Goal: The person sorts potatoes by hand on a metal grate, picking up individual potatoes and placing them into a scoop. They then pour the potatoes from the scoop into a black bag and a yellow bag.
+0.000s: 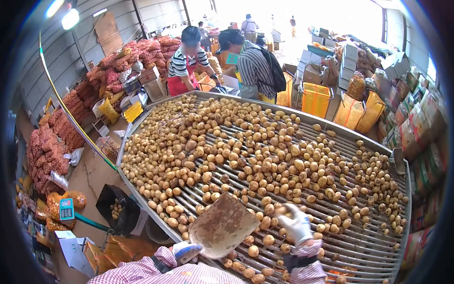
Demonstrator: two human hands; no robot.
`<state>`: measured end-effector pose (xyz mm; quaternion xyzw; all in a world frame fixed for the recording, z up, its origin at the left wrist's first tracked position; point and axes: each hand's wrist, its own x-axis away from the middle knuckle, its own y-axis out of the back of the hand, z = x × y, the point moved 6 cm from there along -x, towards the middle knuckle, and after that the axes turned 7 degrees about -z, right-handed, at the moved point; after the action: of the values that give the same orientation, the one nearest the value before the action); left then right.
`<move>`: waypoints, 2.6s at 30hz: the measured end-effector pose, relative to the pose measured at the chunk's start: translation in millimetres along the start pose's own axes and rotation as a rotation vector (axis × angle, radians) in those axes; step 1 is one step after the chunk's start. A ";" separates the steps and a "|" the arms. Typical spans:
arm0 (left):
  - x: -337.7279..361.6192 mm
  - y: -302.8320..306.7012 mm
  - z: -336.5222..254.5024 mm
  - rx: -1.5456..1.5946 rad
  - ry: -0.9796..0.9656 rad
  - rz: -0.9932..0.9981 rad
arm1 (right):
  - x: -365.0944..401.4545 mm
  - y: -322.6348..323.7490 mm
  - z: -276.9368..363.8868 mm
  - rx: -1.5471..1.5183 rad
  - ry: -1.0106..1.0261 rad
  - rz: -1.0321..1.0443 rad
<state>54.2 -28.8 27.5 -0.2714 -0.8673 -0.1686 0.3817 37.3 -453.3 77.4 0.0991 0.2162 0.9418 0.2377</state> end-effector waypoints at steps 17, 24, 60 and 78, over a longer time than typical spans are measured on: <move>-24.5 2.8 30.2 0.627 0.271 -0.063 | 103.8 21.1 -52.9 0.565 0.228 -0.412; -33.9 7.7 34.1 0.538 0.225 0.050 | 71.5 68.1 -141.2 0.917 -0.278 -0.333; -24.9 6.7 27.4 0.348 0.135 -0.127 | 7.2 125.3 -99.0 0.770 -0.140 -0.421; -29.9 11.4 32.8 0.424 0.158 -0.048 | 17.3 224.4 -272.0 0.854 -0.401 -0.589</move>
<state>59.1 -13.6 -15.4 -0.1504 -0.8570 -0.0126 0.4928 -147.3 -720.8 -60.5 0.2991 0.5477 0.6272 0.4661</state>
